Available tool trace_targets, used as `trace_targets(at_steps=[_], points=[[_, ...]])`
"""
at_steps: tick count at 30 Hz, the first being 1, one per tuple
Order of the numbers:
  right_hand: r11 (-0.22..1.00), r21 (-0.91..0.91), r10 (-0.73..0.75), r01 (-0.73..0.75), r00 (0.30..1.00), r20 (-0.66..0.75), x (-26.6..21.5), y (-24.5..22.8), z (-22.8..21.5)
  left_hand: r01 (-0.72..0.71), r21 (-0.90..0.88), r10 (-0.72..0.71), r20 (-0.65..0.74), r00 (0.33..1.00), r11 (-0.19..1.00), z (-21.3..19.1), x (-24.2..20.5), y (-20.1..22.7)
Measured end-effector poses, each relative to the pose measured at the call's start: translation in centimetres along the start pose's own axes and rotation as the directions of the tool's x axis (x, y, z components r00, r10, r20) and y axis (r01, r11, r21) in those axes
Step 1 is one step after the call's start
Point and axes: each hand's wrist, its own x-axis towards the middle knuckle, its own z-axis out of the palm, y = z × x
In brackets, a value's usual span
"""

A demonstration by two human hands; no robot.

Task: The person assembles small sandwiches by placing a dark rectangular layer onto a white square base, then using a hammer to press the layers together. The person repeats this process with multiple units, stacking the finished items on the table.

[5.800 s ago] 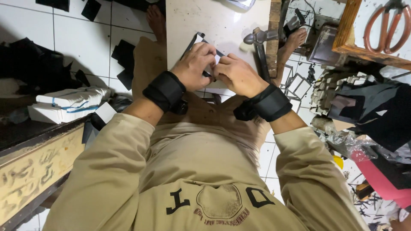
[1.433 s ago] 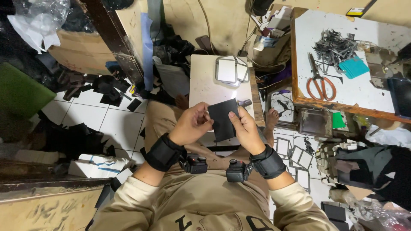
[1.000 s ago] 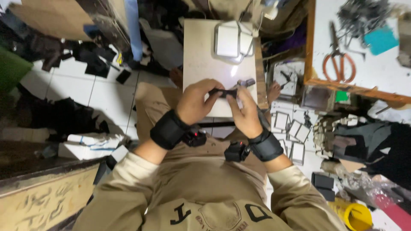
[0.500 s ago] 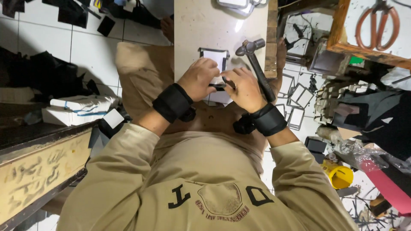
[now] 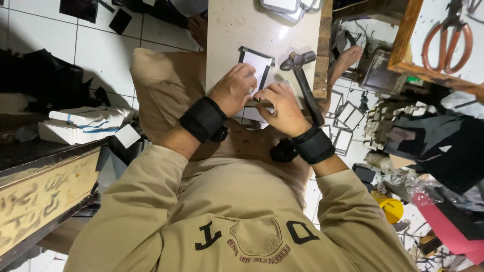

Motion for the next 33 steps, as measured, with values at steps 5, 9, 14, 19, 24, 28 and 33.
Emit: trace_targets(at_steps=[5, 9, 14, 19, 24, 28, 33], points=[[0.994, -0.106, -0.015, 0.009, 0.998, -0.063, 0.0, -0.5, 0.1, 0.016, -0.017, -0.016, 0.005, 1.000, 1.000, -0.2, 0.4, 0.3], [0.975, -0.214, -0.081, 0.055, 0.990, -0.119, -0.5, -0.3, 0.6, 0.054, -0.042, -0.052, 0.039, 0.998, 0.998, -0.4, 0.6, 0.7], [0.986, -0.165, -0.024, 0.008, 0.995, -0.097, 0.0, -0.2, 0.8, 0.072, -0.043, -0.069, 0.066, 0.995, 0.997, -0.3, 0.8, 0.4], [0.979, -0.201, 0.015, -0.021, 1.000, -0.027, 0.9, 0.4, 0.8, 0.084, -0.046, -0.082, 0.046, 0.996, 0.995, 0.2, 0.7, 0.1], [0.951, -0.303, 0.104, -0.063, 0.987, 0.121, 2.4, 0.4, 0.5, 0.138, -0.048, -0.136, 0.042, 0.990, 0.989, 1.0, 0.7, 0.2], [0.945, -0.318, 0.134, -0.079, 0.979, 0.155, 2.8, -0.5, -0.1, 0.138, -0.035, -0.137, 0.014, 0.990, 0.990, 2.4, 0.5, -0.7], [0.969, -0.246, 0.022, -0.002, 0.997, 0.078, 2.1, -2.0, -1.7, 0.113, -0.107, -0.115, -0.014, 0.993, 0.988, 2.1, 0.4, -0.5]])
